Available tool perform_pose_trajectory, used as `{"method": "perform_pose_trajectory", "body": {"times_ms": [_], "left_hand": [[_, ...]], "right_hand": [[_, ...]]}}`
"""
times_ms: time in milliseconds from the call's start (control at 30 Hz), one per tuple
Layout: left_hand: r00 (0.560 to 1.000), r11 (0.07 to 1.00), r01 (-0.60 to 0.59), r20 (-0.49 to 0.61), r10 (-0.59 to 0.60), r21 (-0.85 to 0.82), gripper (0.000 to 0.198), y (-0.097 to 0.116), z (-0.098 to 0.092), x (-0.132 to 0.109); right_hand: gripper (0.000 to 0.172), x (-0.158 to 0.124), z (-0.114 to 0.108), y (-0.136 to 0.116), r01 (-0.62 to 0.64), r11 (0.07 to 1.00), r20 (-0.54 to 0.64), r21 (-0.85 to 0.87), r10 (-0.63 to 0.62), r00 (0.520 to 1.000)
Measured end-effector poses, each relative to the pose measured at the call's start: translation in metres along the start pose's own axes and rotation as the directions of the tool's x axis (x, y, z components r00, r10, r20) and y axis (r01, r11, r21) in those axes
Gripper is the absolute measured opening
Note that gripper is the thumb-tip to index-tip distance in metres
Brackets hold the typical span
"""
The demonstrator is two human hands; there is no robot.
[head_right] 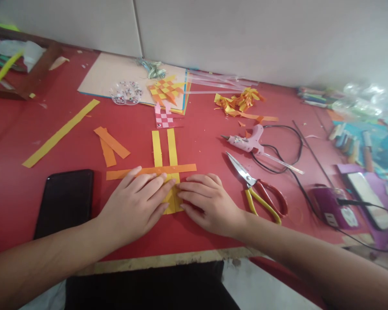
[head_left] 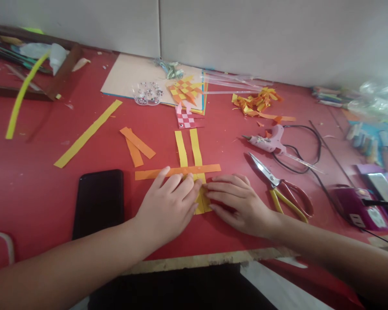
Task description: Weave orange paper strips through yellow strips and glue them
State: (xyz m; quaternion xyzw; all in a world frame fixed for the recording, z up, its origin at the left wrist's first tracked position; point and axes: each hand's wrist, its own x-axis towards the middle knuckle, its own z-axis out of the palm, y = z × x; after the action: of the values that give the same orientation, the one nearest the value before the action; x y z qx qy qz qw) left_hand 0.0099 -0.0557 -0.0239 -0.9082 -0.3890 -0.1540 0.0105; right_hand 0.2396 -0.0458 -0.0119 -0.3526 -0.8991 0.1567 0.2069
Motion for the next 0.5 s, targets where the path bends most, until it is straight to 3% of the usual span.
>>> {"method": "perform_pose_trajectory", "body": {"times_ms": [133,300,500], "left_hand": [[1.0,1.0,0.002,0.011,-0.002,-0.001,0.04,0.0,0.001,0.0],[1.0,1.0,0.005,0.004,-0.005,-0.007,0.041,-0.001,0.002,-0.001],[1.0,1.0,0.007,0.018,-0.007,0.004,0.041,-0.001,0.002,-0.001]], "right_hand": [[0.016,0.016,-0.009,0.006,-0.059,0.998,-0.052,0.005,0.059,0.997],[0.013,0.052,-0.014,0.034,-0.203,0.974,-0.124,-0.097,0.191,0.974],[0.038,0.082,-0.004,0.06,-0.229,0.96,0.024,-0.161,0.236,0.972]]}}
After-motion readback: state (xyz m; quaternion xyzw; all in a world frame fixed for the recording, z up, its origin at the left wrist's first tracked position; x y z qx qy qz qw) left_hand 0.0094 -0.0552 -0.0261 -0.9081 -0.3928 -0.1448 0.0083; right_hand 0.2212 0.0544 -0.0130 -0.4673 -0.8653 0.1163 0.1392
